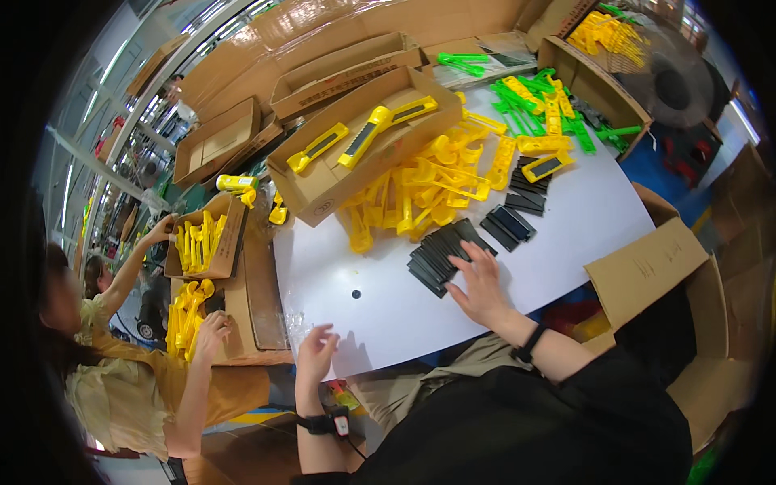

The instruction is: Assembling the internal components and outer casing of yellow solar-powered flashlights at a factory workstation.

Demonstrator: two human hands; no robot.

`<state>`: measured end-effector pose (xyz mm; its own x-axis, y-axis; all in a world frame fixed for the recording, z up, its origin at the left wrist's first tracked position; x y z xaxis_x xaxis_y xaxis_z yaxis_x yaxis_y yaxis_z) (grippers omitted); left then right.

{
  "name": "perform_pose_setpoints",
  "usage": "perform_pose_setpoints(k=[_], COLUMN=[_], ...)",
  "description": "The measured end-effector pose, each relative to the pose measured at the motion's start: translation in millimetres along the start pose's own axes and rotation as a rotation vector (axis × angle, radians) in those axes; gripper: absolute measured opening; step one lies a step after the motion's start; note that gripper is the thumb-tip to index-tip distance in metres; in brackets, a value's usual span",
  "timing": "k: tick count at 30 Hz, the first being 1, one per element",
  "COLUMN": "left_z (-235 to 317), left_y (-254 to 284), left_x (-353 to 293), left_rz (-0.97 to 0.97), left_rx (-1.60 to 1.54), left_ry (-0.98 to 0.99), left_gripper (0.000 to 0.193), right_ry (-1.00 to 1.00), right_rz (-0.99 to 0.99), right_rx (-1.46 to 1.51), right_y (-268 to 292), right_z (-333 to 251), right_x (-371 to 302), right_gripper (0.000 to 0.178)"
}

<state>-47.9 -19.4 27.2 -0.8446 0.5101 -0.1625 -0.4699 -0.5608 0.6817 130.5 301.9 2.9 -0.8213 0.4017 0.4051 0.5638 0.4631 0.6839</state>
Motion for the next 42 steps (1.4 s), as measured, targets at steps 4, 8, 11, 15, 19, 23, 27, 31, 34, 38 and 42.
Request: perform_pose_setpoints(k=[4,8,11,15,19,23,27,31,34,38,42], left_z=[31,58,82,101,99,103,91,114,100,83,75], left_y=[16,6,-33,-71,-64,-49,-39,-27,-38,-52,-62], left_x=[59,129,169,201,207,194,167,106,89,74,64], left_rz=[0.057,0.121,0.162,0.395,0.317,0.312,-0.362,-0.435,-0.379,-0.256,-0.163], left_rx=[0.227,0.262,0.299,0.445,0.304,0.174,-0.528,-0.69,-0.734,-0.962,-1.143], left_ry=[-0.126,-0.337,-0.381,-0.38,-0.26,-0.153,0.129,0.199,0.143,0.197,0.009], left_gripper=[0.023,0.02,0.025,0.043,0.046,0.046,0.05,0.048,0.038,0.025,0.016], right_ry=[-0.071,-0.247,-0.328,-0.317,-0.326,-0.325,-0.332,-0.295,-0.315,-0.391,-0.352], right_rz=[0.011,-0.062,-0.078,-0.177,0.025,0.075,0.056,0.036,0.04,0.012,0.034], right_rx=[0.142,0.134,0.185,0.187,0.183,0.029,-0.177,-0.235,-0.204,-0.11,0.153], right_y=[65,118,131,120,94,51,28,26,24,25,26], right_z=[-14,-26,-28,-23,-9,17,46,49,48,48,44], right_x=[-46,-123,-146,-94,-16,34,48,54,57,60,68], right_gripper=[0.04,0.03,0.025,0.02,0.018,0.026,0.035,0.034,0.03,0.025,0.019])
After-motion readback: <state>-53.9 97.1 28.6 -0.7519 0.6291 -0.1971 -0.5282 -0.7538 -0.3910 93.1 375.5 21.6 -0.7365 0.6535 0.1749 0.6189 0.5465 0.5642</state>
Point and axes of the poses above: each hand's wrist, its own x-axis towards the middle knuckle, its own y-axis out of the back of the hand, z = x × y, the point moved 2 cm from there along x, towards the middle knuckle, and after that the axes turned 6 degrees about x, right-handed, at the moved point
